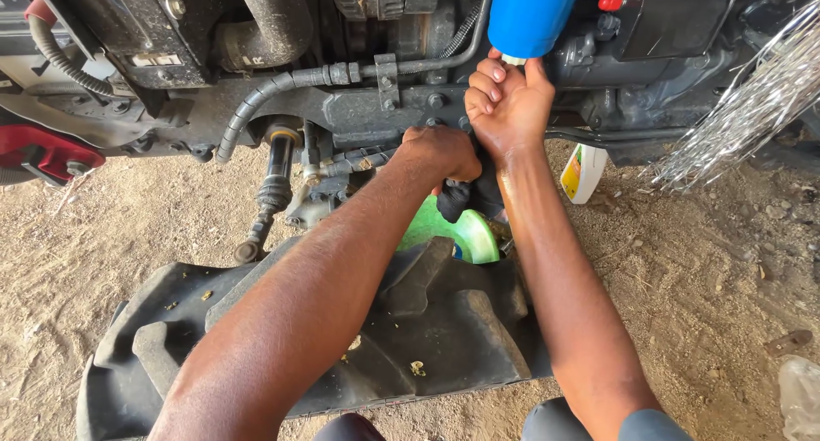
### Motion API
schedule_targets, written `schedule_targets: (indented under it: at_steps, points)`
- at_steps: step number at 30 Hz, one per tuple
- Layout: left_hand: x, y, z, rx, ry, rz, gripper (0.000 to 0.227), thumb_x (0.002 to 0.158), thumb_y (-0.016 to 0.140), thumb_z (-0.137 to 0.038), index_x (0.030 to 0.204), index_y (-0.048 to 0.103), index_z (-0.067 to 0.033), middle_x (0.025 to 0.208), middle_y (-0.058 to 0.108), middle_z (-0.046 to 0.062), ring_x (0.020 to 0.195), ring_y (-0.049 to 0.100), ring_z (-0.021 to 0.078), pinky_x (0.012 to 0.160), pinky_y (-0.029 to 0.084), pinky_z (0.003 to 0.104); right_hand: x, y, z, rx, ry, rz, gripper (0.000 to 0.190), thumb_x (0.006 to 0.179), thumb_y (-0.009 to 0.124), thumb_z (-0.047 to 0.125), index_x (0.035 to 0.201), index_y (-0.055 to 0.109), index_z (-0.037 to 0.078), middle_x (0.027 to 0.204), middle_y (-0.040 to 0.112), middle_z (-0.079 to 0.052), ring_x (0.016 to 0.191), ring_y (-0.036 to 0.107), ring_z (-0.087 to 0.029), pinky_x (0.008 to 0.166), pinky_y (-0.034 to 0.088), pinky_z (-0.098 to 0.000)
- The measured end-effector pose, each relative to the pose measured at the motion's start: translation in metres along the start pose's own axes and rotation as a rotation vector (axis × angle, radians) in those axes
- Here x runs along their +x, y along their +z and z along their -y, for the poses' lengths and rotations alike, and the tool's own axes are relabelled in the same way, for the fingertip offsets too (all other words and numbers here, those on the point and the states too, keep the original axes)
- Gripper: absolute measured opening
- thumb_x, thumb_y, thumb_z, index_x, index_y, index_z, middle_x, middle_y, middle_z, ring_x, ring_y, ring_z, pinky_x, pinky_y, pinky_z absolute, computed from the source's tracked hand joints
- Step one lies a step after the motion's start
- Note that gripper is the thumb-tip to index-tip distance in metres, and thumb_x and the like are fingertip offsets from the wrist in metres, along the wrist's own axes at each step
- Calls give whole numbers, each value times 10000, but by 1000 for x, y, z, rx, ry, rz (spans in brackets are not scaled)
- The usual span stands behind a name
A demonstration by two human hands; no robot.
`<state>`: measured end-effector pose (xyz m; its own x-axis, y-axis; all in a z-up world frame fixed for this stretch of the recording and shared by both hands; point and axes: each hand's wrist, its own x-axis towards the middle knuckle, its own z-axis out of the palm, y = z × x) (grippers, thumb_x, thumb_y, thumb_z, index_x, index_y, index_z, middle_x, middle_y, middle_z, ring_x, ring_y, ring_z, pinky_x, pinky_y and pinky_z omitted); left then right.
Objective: Changing the oil filter on a small tractor using hands and a cloth.
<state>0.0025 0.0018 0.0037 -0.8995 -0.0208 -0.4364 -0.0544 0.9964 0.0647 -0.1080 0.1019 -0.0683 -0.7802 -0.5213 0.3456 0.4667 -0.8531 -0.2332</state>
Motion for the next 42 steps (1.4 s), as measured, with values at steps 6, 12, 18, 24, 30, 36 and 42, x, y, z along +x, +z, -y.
schedule_targets:
  at_steps: [6, 12, 18, 24, 30, 36, 42]
  points:
    - [0, -1, 0, -3, -4, 10, 299, 887, 538, -189, 1047, 776, -105, 818, 795, 32, 772, 770, 122, 817, 586, 355, 1, -5, 5, 1, 49, 31, 566, 1083, 376, 531, 1085, 544, -9, 790, 465, -29, 621, 390, -132, 550, 328, -276]
    - [-2, -5, 5, -73, -13, -45, 280, 888, 576, -242, 1069, 750, -118, 833, 790, 36, 769, 771, 145, 818, 594, 352, -43, 16, 5, -455, 6, -173, 728, 1052, 421, 599, 1344, 600, -43, 886, 579, -58, 682, 505, -160, 601, 429, -274]
    - [26, 2, 7, -207, 99, -290, 370, 878, 629, -300, 1174, 732, -104, 1111, 758, 104, 1048, 724, 236, 960, 543, 380, -99, 9, -7, -1445, -168, -404, 542, 963, 605, 476, 1348, 558, 98, 986, 660, 8, 788, 674, -98, 514, 466, -247]
    - [15, -2, 12, -193, 191, -285, 552, 926, 618, -456, 1382, 595, -146, 1434, 591, 116, 1347, 549, 318, 1099, 443, 470, -58, -47, -10, -1301, -648, -287, 419, 1056, 725, 262, 1361, 552, 34, 1171, 712, -112, 920, 720, -158, 693, 615, -266]
    - [59, 18, 22, 6, 125, -186, 494, 956, 582, -392, 1422, 583, -228, 1431, 586, 84, 1334, 542, 285, 1071, 443, 532, -40, -8, -31, -2607, -1016, 199, 712, 773, 778, 253, 1433, 525, 165, 1493, 457, -189, 1325, 475, -405, 1039, 435, -568]
    - [13, -1, 17, -114, 66, -102, 459, 916, 657, -333, 1258, 684, -28, 1193, 745, 97, 838, 777, 226, 857, 604, 412, -42, -19, -15, -2605, -748, -152, 725, 786, 666, 47, 1505, 573, 65, 1603, 392, -238, 1376, 408, -420, 1054, 354, -591]
    - [13, -3, 15, -148, 64, -86, 372, 899, 620, -239, 1209, 702, -50, 1150, 778, 84, 781, 771, 198, 791, 603, 378, -45, 3, -16, -1817, -800, -15, 256, 975, 712, 80, 1229, 730, 59, 1131, 704, -88, 1054, 697, -257, 921, 552, -407]
